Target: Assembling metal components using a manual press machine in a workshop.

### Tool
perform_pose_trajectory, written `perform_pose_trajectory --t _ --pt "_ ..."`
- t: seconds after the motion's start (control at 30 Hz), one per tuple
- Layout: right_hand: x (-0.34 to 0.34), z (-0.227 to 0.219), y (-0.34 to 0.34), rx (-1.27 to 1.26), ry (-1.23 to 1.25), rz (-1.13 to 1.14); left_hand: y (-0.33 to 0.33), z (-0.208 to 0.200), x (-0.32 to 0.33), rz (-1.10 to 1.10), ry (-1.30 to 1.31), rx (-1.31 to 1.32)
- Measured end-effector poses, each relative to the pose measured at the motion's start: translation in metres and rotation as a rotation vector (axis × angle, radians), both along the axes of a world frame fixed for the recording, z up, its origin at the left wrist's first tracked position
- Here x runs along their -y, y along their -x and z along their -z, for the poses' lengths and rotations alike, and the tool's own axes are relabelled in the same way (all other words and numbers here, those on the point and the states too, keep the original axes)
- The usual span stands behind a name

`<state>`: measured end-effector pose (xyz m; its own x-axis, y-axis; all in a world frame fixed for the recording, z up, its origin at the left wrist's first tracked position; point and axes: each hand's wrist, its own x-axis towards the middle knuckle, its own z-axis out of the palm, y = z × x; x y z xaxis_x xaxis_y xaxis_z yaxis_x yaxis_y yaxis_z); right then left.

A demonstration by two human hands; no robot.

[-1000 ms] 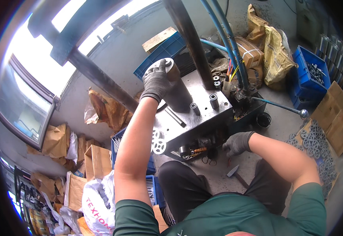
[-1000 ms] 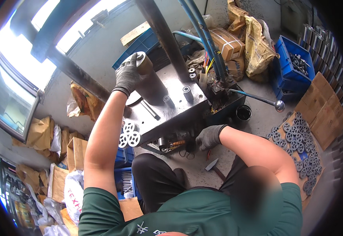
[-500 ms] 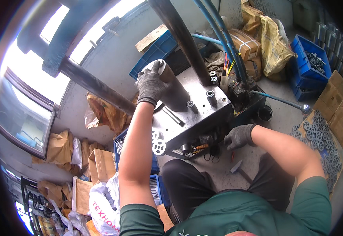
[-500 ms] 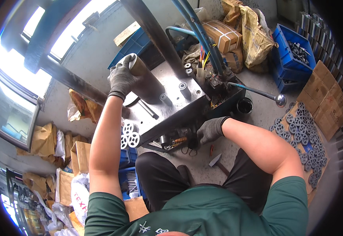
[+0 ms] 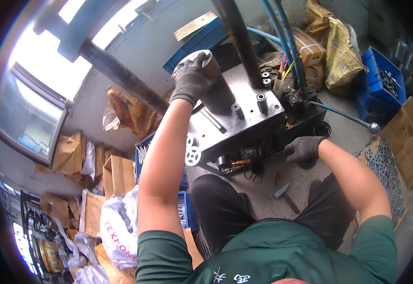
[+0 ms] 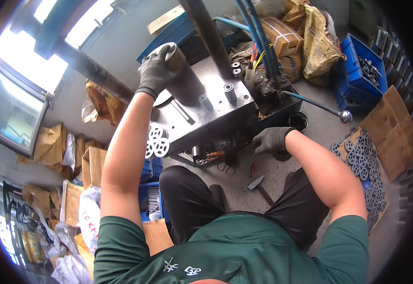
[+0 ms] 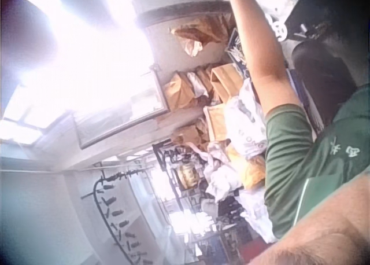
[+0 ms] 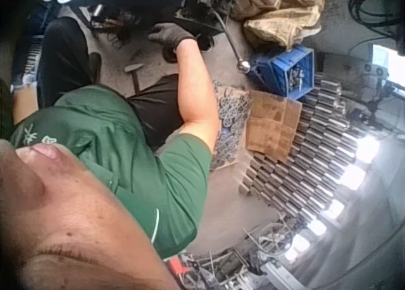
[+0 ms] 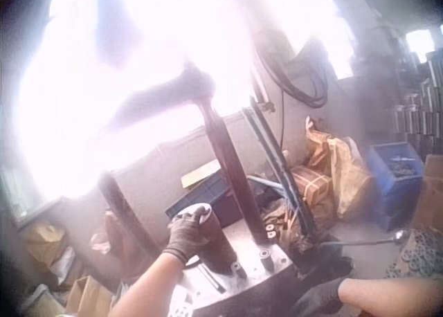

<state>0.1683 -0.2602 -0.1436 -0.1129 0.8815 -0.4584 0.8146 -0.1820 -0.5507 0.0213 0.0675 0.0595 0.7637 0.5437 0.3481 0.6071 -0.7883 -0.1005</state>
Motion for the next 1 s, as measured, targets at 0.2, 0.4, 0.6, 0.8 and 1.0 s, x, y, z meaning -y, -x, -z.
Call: perform_pose_trajectory --t 0.2,0.4,0.6,0.8,1.0 --pt "0.016 0.001 -0.02 0.048 0.005 0.13 0.043 0.022 -0.011 0.328 -0.084 0.519" --pt "0.038 -0.019 -0.025 -0.046 -0.171 0.22 0.217 0.087 0.034 0.402 0.186 0.614" --pt "0.064 -0.02 -0.034 -0.046 -0.252 0.14 0.461 0.311 0.097 -0.277 0.692 0.795" --pt "0.097 0.08 -0.113 0.029 -0.021 0.33 0.582 0.506 0.258 -1.029 0.944 0.704" --pt "0.066 0.083 -0.098 -0.197 0.234 0.584 0.575 0.572 0.359 -1.234 1.062 0.553"
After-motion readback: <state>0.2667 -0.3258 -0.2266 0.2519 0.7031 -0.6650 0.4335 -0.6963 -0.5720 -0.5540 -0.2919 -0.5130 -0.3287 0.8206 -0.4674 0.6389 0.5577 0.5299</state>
